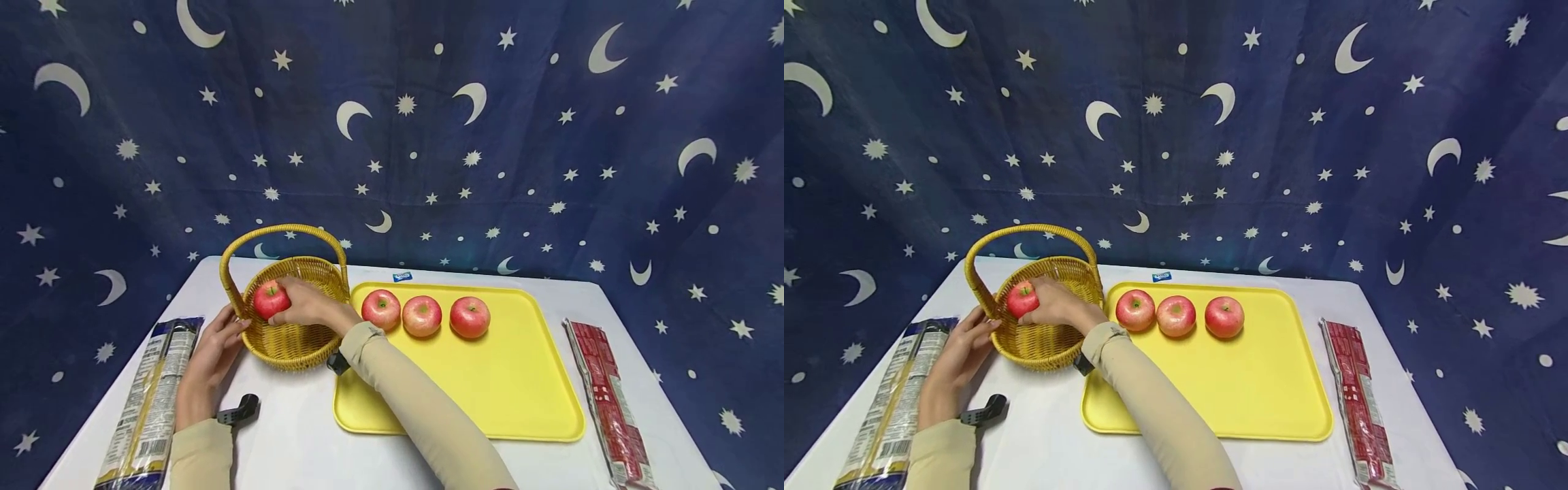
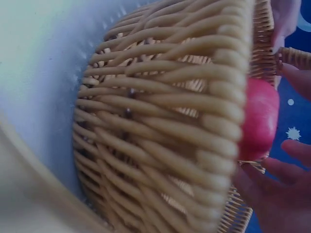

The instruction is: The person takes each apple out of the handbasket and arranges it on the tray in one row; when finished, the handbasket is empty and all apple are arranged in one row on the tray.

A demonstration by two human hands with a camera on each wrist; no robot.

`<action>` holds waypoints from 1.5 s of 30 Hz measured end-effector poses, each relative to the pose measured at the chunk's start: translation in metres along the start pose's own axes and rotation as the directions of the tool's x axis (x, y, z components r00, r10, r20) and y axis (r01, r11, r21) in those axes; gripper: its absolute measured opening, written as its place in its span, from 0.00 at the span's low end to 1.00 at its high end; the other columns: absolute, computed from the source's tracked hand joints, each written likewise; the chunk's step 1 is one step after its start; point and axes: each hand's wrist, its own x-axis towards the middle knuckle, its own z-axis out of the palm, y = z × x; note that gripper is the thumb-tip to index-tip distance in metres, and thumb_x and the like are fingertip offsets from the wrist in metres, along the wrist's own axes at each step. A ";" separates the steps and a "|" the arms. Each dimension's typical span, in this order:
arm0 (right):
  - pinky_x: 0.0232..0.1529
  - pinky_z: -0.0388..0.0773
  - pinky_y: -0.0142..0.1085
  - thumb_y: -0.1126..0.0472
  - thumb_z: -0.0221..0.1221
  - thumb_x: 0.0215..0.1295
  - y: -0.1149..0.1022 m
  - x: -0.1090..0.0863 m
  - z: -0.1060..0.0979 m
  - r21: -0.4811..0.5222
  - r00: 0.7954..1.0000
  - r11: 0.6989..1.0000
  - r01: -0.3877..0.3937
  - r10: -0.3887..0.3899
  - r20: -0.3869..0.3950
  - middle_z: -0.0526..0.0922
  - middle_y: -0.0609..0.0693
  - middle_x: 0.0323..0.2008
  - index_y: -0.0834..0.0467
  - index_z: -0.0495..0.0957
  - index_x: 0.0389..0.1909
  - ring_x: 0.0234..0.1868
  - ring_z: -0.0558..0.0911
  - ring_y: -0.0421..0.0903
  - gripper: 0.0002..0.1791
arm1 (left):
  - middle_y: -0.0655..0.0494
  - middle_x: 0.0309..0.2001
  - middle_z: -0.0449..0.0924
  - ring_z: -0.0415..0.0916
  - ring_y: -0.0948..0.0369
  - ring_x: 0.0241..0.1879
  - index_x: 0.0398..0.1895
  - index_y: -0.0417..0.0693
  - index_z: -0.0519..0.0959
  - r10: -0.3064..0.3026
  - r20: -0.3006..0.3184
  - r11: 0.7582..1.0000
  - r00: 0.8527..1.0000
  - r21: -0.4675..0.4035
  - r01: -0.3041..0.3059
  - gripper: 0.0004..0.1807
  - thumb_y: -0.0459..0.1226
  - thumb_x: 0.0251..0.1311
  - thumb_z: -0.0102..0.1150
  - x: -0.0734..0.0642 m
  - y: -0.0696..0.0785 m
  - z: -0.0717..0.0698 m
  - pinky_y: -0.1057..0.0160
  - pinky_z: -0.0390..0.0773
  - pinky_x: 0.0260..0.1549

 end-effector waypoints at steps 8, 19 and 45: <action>0.70 0.67 0.30 0.52 0.72 0.61 0.004 0.001 0.005 0.020 1.000 1.000 0.002 -0.002 0.014 0.69 0.53 0.73 0.59 0.59 0.78 0.72 0.70 0.45 0.49 | 0.45 0.79 0.48 0.70 0.75 0.60 0.83 0.41 0.44 0.003 -0.010 1.000 1.000 0.005 -0.003 0.38 0.31 0.76 0.48 0.001 -0.004 0.000 0.79 0.72 0.57; 0.65 0.69 0.28 0.50 0.76 0.55 0.006 0.002 0.004 0.000 0.999 1.000 0.017 -0.017 0.050 0.71 0.51 0.70 0.58 0.64 0.76 0.68 0.73 0.43 0.49 | 0.44 0.79 0.45 0.69 0.75 0.59 0.82 0.41 0.46 0.011 -0.001 1.000 1.000 0.014 -0.011 0.36 0.32 0.77 0.46 0.001 -0.002 0.001 0.79 0.71 0.57; 0.56 0.73 0.25 0.46 0.77 0.53 0.011 -0.024 0.017 -0.061 0.995 0.996 0.066 -0.060 0.084 0.80 0.47 0.57 0.57 0.71 0.69 0.56 0.77 0.40 0.44 | 0.43 0.82 0.38 0.52 0.59 0.74 0.84 0.44 0.41 -0.024 -0.008 1.000 1.000 0.002 0.024 0.39 0.33 0.77 0.47 0.000 0.002 0.003 0.81 0.71 0.56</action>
